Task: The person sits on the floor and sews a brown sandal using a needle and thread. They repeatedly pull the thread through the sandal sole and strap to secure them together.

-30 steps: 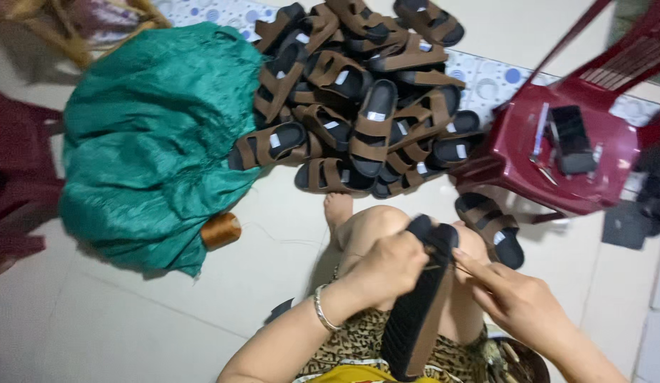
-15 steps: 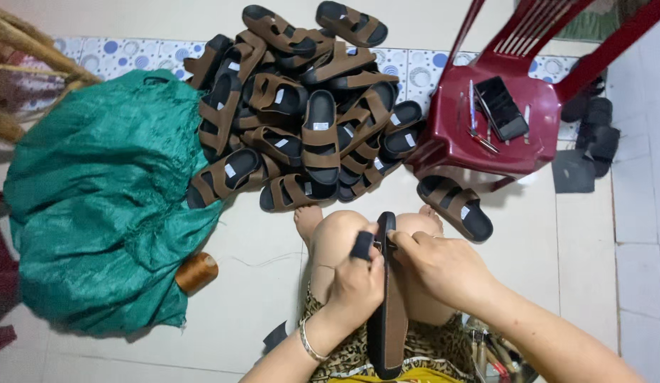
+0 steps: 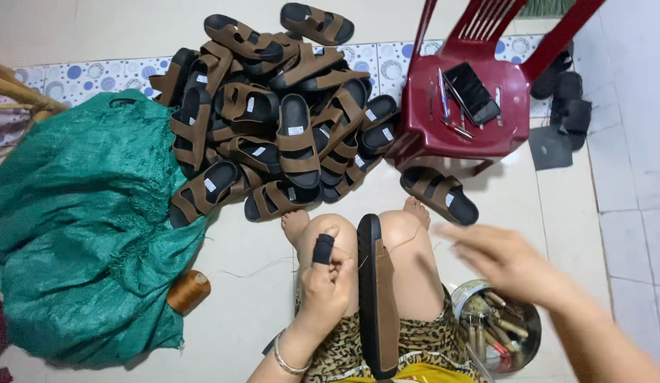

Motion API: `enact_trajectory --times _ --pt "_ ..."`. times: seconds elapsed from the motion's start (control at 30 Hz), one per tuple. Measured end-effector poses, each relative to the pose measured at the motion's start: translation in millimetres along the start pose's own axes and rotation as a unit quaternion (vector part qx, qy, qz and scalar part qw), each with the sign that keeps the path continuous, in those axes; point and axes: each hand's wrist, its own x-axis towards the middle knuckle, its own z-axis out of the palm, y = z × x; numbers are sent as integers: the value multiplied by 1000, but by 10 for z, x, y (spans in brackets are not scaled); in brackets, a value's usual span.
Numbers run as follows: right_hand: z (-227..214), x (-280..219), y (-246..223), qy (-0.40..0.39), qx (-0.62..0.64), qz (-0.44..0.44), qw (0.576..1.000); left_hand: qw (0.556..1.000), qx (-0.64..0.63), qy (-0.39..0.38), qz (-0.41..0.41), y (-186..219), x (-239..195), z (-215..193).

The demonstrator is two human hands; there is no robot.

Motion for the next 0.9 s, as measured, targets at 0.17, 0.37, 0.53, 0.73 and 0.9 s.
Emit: enact_trajectory --times 0.17,0.37,0.53,0.73,0.9 --pt "499 230 -228 -11 -63 -191 979 999 -10 0 32 53 1 50" --pt "598 298 -76 -50 -159 -184 969 997 -61 -30 31 66 -59 133" --pt "543 296 -330 -79 -263 -169 947 999 -15 -19 37 55 -101 232" --pt "751 539 -631 -27 -406 -222 886 1000 -28 6 3 -74 -139 289" --pt "614 573 -591 -114 -268 -147 945 969 -205 -28 -135 20 -15 109"
